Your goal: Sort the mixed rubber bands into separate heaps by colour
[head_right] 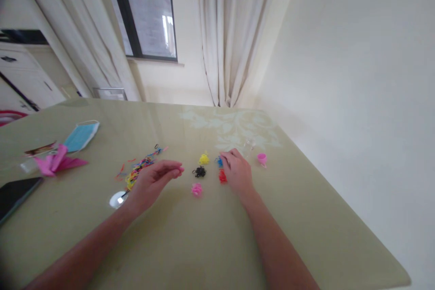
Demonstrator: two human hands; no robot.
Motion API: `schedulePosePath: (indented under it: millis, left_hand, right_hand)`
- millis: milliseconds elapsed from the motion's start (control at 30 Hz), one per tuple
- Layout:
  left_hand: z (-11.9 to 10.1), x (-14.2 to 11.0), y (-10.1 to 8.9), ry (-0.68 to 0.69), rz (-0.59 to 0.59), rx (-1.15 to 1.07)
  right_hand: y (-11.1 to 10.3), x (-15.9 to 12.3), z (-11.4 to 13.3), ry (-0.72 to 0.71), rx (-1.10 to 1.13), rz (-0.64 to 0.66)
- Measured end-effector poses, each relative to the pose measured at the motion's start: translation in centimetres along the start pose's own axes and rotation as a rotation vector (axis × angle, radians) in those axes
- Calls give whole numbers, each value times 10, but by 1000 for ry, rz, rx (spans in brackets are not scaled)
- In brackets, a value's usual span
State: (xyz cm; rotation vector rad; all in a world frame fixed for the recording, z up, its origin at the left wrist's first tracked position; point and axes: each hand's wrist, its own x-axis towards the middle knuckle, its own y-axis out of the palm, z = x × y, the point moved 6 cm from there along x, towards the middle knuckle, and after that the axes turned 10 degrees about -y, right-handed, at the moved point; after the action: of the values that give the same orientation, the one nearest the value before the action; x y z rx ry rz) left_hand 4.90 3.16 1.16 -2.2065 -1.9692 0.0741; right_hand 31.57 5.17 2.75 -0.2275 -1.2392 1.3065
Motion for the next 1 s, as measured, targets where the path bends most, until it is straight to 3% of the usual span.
schedulePosePath:
  millis: [133, 267, 500, 600, 733, 833, 933, 1000]
  left_hand:
    - [-1, -2, 6, -33, 44, -47]
    - [-2, -4, 9, -25, 94, -75]
    - [2, -6, 14, -48, 144, -97]
    - [1, -2, 7, -30, 92, -29]
    - [5, 10, -22, -15, -137, 244]
    - [10, 14, -43, -21, -286, 648]
    - [15, 12, -50, -66, -334, 1058]
    - [20, 11, -49, -113, -303, 1195]
  right_hand:
    - [-1, -2, 46, -89, 375, 15]
    - [8, -8, 77, -155, 499, 79]
    - [11, -11, 81, -141, 497, 69]
    - [9, -10, 78, -91, 558, 64]
    - [8, -10, 70, 5, 682, 45]
    - [9, -10, 65, 49, 749, 37]
    - [7, -9, 63, 69, 789, 26]
    - [5, -9, 63, 72, 801, 14]
